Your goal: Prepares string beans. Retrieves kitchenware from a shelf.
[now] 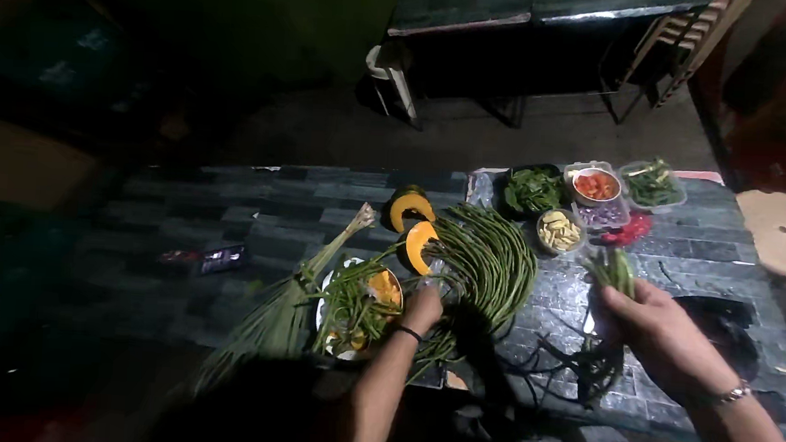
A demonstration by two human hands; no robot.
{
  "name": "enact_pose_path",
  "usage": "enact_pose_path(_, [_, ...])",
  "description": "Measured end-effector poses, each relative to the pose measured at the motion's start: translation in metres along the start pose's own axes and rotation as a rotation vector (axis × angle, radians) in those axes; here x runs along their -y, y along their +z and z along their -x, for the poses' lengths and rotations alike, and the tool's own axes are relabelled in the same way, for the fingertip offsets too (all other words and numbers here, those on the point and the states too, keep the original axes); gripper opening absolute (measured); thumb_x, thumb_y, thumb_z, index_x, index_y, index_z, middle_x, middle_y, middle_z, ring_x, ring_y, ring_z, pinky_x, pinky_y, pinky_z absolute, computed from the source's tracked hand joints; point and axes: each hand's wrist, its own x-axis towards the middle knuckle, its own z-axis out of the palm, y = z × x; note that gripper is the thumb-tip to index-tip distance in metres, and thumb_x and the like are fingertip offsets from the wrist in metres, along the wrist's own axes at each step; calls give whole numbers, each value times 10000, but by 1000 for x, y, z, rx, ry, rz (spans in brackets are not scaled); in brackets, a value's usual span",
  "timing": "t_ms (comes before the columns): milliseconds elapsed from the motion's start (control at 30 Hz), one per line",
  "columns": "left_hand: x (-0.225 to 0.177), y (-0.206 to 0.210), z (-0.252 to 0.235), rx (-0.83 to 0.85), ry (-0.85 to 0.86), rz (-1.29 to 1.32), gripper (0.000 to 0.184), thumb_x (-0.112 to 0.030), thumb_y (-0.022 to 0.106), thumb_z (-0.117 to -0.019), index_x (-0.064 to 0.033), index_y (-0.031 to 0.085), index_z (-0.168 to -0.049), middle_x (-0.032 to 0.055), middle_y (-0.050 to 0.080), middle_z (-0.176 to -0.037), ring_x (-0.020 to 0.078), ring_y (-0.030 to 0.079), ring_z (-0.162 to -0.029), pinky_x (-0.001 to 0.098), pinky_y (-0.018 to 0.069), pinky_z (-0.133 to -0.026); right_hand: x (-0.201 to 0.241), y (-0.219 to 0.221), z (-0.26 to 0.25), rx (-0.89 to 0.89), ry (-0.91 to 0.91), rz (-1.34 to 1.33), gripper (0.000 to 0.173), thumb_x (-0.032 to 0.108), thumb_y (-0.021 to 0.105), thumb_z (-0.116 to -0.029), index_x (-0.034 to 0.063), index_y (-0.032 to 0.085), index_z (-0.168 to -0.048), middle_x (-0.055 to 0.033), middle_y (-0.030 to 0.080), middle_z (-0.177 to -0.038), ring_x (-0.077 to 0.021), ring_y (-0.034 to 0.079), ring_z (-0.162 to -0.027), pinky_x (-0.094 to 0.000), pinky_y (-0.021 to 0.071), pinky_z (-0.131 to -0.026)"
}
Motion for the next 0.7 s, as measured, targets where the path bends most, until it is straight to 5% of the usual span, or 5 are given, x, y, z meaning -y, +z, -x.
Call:
enact_pose_path(133, [-18, 19, 25, 55, -133, -194, 295, -146, 583, -969, 26, 676, -1190, 229, 663, -1269, 406, 626, -1209, 599, 497, -993, 6, -12, -2, -74, -36, 8, 119, 151, 649, -873, 135, 668, -989, 10, 525, -525, -49, 488, -413, -189, 445, -427])
enact_pose_path(333, [-38, -109, 99, -144, 40, -8, 303, -194, 509, -1062, -65, 705, -1254, 203, 691, -1223, 390, 652, -1160, 607, 495, -995, 2, -4, -21, -6, 2, -81, 138, 131, 487, -1013, 59, 604, -1018, 2, 559, -591, -66, 528, -448, -201, 490, -451])
enact_pose_path(500, [-44, -187, 183, -506, 616, -374, 187, -150, 657, -965, -228, 815, -1027, 34, 736, -950, 275, 661, -1037, 546, 479, -973, 26, 20, -35, 99, -67, -8, 126, 146, 522, -1004, 70, 603, -1064, -14, 624, -632, -134, 658, -569, -287, 604, -600])
enact_pose_path(600, [-72, -200, 215, -596, 963, -548, 198, -84, 699, -875, -239, 795, -954, 34, 733, -1078, 360, 592, -1242, 702, 335, -1117, 50, 41, -44, 188, -133, 7, 174, 134, 515, -1033, 35, 606, -1142, -88, 723, -797, -206, 742, -756, -351, 639, -718])
enact_pose_path(700, [-96, -190, 217, -555, 1235, -623, 139, -31, 676, -884, -155, 735, -904, 45, 718, -1133, 354, 540, -1333, 643, 329, -1170, 71, 68, -50, 221, -126, -104, 173, 116, 491, -1060, 7, 608, -1126, -90, 743, -878, -163, 738, -774, -304, 631, -702])
